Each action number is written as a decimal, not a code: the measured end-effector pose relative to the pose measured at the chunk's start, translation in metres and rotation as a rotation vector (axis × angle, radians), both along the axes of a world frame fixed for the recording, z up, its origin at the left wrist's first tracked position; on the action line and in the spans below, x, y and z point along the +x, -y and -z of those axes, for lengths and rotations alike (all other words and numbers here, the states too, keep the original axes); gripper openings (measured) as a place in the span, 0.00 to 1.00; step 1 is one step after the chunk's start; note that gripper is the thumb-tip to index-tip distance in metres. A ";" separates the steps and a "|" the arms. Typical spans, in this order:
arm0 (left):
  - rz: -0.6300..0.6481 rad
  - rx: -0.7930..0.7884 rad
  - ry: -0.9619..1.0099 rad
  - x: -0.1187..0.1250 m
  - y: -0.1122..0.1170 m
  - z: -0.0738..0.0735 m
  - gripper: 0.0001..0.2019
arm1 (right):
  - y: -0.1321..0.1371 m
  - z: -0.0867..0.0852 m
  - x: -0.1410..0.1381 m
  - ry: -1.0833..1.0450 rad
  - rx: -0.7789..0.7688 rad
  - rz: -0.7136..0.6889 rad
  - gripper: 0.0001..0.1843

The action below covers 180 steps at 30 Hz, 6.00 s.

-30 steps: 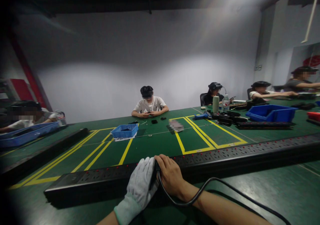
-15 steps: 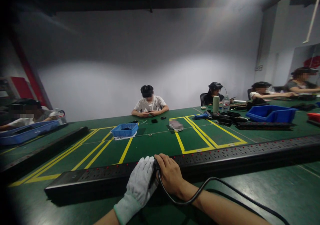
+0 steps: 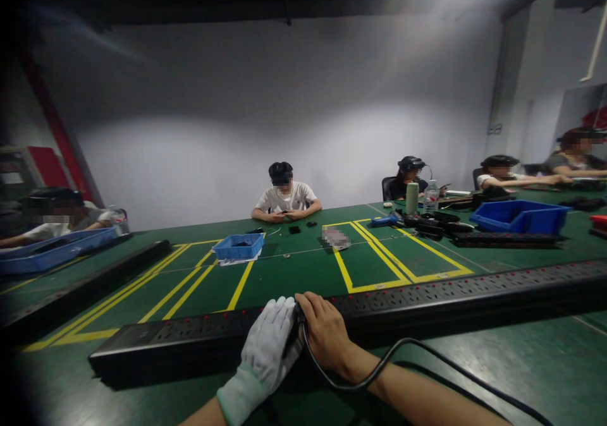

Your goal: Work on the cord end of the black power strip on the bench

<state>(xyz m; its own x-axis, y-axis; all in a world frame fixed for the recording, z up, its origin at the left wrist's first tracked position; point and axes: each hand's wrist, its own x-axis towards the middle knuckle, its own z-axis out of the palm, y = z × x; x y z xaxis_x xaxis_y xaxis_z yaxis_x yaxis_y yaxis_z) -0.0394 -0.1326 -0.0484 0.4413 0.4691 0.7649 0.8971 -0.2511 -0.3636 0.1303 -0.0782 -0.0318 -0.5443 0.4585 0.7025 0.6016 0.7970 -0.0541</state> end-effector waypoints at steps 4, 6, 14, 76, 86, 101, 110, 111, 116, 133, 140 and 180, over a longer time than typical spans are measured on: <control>-0.004 -0.020 0.012 0.000 0.000 0.000 0.27 | -0.001 0.002 0.000 -0.002 -0.001 0.002 0.27; -0.004 -0.008 0.020 0.000 0.000 0.001 0.27 | -0.001 0.002 0.000 -0.005 0.000 0.003 0.27; 0.003 0.027 -0.003 0.001 0.000 -0.001 0.27 | -0.002 0.002 0.000 -0.008 0.007 0.000 0.26; 0.077 -0.007 0.071 -0.003 -0.009 -0.006 0.25 | -0.001 0.004 -0.001 -0.030 0.048 0.026 0.28; 0.091 -0.018 0.052 -0.004 -0.007 -0.006 0.27 | -0.001 0.004 -0.001 -0.027 0.028 0.015 0.27; 0.089 0.042 0.025 -0.002 -0.006 -0.011 0.26 | 0.000 0.002 -0.001 -0.034 0.062 0.005 0.26; 0.085 0.017 0.016 -0.003 -0.006 -0.009 0.26 | -0.001 0.004 -0.002 -0.018 0.022 0.020 0.27; 0.080 0.008 0.022 -0.004 -0.006 -0.008 0.27 | -0.001 0.005 -0.002 -0.019 0.014 0.021 0.27; 0.084 -0.027 0.044 -0.005 -0.006 -0.004 0.27 | -0.001 0.004 -0.001 -0.017 -0.006 0.017 0.28; 0.089 0.025 0.044 -0.003 -0.007 -0.008 0.27 | -0.002 0.004 -0.001 -0.019 0.041 0.017 0.28; 0.077 -0.010 0.043 -0.004 -0.007 -0.006 0.27 | -0.002 0.005 -0.001 -0.017 0.023 0.017 0.28; 0.069 -0.047 0.079 -0.005 -0.007 -0.001 0.26 | -0.002 0.006 -0.001 -0.026 0.012 0.008 0.29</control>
<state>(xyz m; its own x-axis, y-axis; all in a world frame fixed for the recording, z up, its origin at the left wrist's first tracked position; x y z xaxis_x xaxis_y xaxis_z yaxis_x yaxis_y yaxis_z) -0.0439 -0.1252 -0.0473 0.4130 0.4757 0.7766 0.9025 -0.3281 -0.2790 0.1295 -0.0760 -0.0374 -0.5222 0.4541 0.7219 0.6062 0.7930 -0.0603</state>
